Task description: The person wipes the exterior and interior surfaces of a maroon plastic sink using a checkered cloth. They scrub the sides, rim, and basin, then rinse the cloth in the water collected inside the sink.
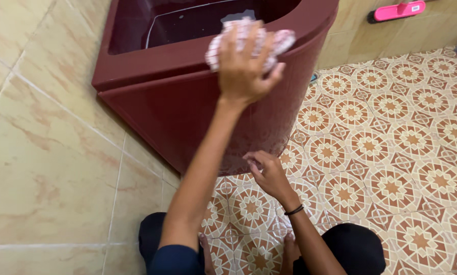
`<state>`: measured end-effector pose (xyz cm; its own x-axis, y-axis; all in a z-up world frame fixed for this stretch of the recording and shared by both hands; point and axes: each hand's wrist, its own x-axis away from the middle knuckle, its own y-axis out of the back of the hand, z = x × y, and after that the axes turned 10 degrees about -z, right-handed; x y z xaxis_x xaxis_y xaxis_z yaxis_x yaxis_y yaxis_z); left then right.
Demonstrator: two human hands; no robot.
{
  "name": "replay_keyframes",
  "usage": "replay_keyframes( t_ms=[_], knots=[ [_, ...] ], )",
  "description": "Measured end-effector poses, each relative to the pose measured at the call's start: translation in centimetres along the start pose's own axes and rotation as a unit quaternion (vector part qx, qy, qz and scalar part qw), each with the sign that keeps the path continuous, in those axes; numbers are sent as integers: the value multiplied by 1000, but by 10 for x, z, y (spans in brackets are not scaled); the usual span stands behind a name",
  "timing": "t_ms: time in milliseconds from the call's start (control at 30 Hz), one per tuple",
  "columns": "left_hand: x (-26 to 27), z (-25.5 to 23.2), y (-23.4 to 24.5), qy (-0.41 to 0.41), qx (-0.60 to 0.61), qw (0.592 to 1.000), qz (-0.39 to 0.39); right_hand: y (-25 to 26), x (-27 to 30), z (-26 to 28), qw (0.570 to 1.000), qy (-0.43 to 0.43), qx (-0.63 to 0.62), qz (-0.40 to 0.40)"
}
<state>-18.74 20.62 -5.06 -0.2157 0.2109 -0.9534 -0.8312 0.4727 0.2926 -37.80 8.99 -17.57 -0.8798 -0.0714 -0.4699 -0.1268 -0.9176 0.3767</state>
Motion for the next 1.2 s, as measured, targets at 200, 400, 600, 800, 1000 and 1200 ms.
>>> replay_keyframes(
  t_ms=[200, 400, 600, 800, 1000, 1200],
  knots=[
    [-8, -45, -59, -54, 52, 997, -14, -4, 1, 0, 998, -63, 12, 20],
    [13, -22, -59, -120, 71, 989, -56, -15, 1, -5, 998, -49, -19, 19],
    [38, 52, -10, -120, 18, 990, -77, -24, 0, 0, 997, -58, 34, 23],
    [63, 130, 60, -85, -83, 990, -80, -30, 2, 3, 998, -46, 30, 26],
    [90, 166, 125, -1, -172, 979, -108, -35, 6, -3, 997, -57, 30, 47],
    [129, 158, 128, 97, -207, 962, -150, -38, 8, -9, 993, -88, 24, 69]
  ],
)
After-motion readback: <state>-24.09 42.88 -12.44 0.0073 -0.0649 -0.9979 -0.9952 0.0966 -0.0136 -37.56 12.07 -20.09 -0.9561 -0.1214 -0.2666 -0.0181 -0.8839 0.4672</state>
